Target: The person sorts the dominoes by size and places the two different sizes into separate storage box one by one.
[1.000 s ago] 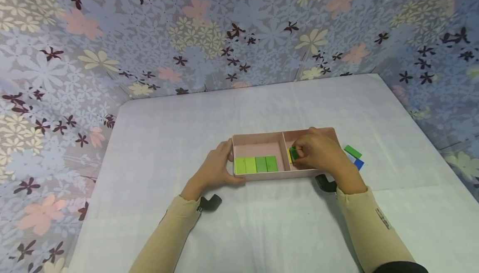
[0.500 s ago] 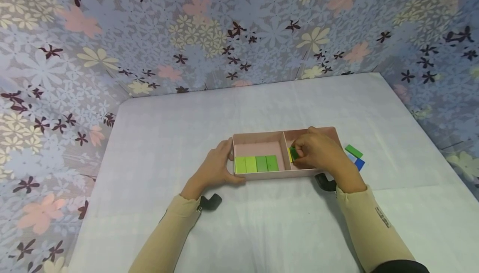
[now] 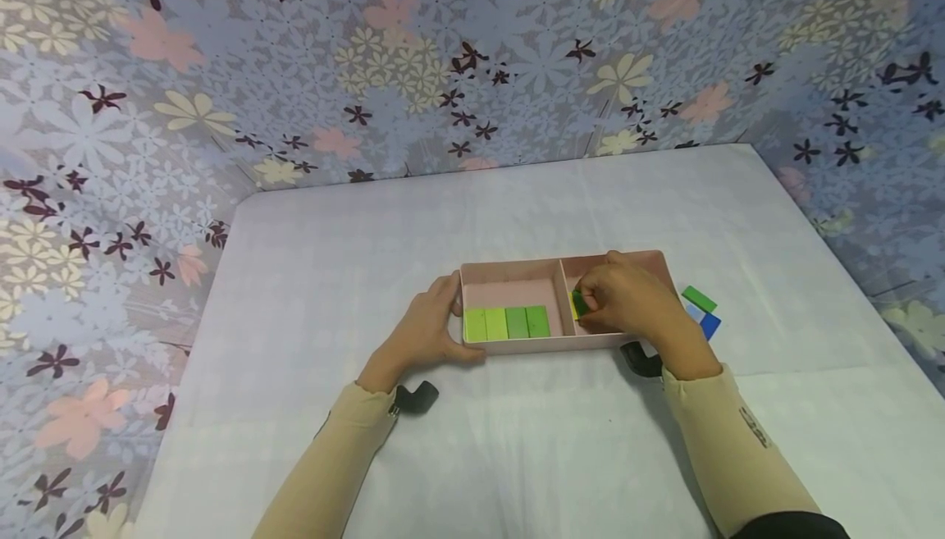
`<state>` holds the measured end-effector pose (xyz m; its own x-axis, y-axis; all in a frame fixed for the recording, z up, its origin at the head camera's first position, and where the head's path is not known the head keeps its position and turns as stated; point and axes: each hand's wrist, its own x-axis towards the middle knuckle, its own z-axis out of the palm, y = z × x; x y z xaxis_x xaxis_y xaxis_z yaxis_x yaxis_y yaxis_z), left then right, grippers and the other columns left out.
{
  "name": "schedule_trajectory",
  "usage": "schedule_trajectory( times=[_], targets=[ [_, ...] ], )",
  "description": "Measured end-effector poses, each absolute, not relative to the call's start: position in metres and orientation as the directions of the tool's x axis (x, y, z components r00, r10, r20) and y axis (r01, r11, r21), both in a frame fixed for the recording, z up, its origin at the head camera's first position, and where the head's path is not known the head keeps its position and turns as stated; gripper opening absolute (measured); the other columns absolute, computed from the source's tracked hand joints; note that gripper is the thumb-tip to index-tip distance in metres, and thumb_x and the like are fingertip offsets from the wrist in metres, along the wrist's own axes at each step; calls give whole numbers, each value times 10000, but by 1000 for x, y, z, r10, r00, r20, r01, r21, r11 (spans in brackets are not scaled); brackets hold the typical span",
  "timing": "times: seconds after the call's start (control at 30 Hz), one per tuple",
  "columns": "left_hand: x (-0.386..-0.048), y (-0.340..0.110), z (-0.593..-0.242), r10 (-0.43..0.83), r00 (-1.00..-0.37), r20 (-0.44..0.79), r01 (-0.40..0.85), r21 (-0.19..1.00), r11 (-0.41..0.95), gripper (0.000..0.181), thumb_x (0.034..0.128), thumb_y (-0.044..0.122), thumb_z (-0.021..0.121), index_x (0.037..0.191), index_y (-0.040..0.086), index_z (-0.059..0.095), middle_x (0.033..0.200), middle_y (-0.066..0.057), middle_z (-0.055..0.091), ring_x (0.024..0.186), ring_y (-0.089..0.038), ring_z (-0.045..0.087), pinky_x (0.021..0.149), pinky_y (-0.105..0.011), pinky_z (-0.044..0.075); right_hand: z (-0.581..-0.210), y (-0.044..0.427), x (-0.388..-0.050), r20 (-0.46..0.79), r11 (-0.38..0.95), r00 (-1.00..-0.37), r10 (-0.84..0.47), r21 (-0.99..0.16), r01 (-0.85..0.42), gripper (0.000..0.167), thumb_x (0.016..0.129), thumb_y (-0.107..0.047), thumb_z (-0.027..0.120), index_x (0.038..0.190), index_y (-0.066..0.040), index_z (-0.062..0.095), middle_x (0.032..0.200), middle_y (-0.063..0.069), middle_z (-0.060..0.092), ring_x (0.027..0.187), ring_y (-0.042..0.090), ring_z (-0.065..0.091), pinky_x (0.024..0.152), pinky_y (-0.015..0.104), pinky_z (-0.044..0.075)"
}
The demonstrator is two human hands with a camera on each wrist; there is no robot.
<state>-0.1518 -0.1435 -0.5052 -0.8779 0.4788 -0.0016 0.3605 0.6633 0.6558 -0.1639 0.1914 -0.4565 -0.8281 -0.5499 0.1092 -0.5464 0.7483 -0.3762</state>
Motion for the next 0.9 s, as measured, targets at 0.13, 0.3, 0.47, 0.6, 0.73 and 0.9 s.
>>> schedule_trajectory(
  times=[0.13,0.3,0.47,0.6,0.73,0.9],
  targets=[
    [-152,-143,-504,481,-877,-1,363,655,663,1114,585,558,921,1487,266,336,1052,82,485,866,-133,499,848,-319,469,-456,190,-164,110,748,-829,-548,-379,-544,521,617,-127,952,591,-225,441,566,-150,364,697,125,386,794,322,262],
    [-152,-143,-504,474,-880,-14,355,644,678,1121,592,574,911,1494,271,319,1068,84,473,880,-139,483,845,-324,460,-457,190,-164,97,756,-839,-536,-388,-528,509,613,-106,943,591,-228,449,563,-146,368,656,114,400,827,333,276],
    [-151,-143,-505,469,-883,-18,350,641,684,1093,592,582,906,1471,269,336,1070,78,472,878,-152,481,841,-330,455,-457,190,-163,88,753,-838,-539,-396,-526,510,620,-136,950,599,-228,449,571,-143,369,638,108,416,916,359,309],
    [-151,-143,-504,476,-879,-16,358,639,681,1114,598,584,900,1493,259,324,1084,75,472,876,-150,484,851,-331,456,-457,192,-162,84,758,-843,-531,-398,-517,497,650,-180,947,609,-225,454,591,-139,409,738,136,404,814,341,308],
    [-152,-142,-503,483,-876,-6,367,641,674,1119,603,563,908,1502,249,319,1072,63,478,871,-141,486,848,-324,461,-455,195,-162,108,751,-842,-528,-404,-523,492,700,-185,926,626,-196,439,618,-120,435,715,135,418,865,369,337],
    [-151,-142,-503,471,-882,-32,346,635,691,1137,602,576,904,1516,272,299,1114,77,470,885,-142,479,858,-328,452,-453,200,-161,134,752,-844,-519,-397,-526,472,747,-155,895,647,-177,434,620,-115,418,633,100,432,888,408,343]
  ],
)
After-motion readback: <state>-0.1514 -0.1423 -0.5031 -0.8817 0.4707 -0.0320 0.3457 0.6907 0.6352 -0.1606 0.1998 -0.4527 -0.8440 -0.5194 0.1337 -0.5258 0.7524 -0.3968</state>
